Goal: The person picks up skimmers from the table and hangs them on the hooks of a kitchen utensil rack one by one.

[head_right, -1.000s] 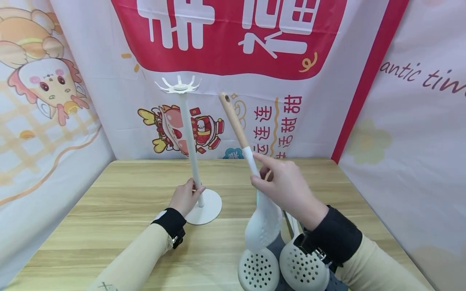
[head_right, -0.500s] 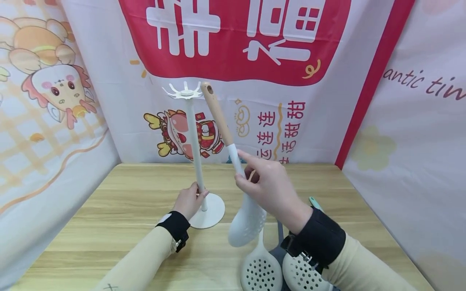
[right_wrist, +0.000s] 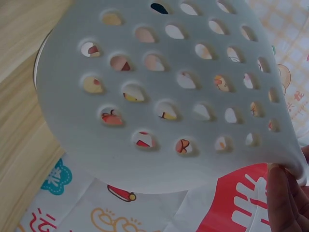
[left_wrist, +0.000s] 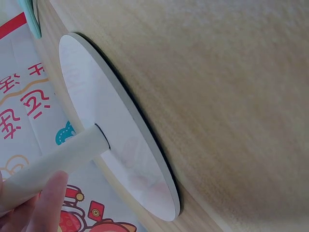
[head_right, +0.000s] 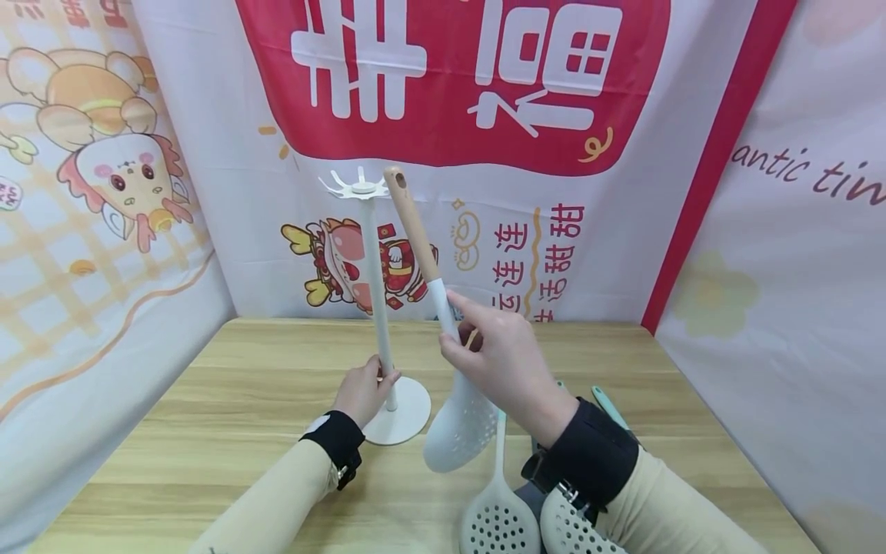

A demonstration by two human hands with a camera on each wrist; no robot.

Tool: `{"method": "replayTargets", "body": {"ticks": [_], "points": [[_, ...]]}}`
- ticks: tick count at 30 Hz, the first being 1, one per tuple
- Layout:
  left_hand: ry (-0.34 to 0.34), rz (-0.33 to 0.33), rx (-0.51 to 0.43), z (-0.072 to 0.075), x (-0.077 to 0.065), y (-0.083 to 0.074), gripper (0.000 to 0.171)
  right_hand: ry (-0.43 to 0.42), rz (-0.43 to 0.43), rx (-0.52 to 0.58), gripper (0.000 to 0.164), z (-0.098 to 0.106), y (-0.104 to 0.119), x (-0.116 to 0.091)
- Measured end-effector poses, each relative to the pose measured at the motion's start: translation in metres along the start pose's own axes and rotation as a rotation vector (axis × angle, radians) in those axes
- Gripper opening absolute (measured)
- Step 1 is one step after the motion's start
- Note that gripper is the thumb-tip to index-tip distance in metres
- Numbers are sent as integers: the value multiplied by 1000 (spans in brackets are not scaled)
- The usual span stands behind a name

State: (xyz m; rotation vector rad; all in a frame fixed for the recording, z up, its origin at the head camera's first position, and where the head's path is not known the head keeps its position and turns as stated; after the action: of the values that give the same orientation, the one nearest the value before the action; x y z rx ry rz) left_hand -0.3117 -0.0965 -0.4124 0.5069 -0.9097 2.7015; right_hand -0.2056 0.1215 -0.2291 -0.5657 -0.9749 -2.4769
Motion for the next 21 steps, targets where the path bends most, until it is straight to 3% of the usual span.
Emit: {"method": "replayTargets", "body": {"ticks": [21], "points": [[1,-5,9,-2,0,2,24,23,14,-33,53,-11,-7,3]]}}
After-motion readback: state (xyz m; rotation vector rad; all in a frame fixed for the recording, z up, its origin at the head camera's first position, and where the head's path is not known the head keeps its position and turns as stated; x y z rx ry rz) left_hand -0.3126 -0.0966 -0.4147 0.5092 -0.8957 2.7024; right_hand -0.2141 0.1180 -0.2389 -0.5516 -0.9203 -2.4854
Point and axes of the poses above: each hand's wrist, its own x-axis towards the middle knuckle, its own z-axis out of the back of the hand, y = z × x, the point moved 3 cm from there along x, towards the middle knuckle, and after that the axes turned 7 degrees about -z, right-handed, at the moved point
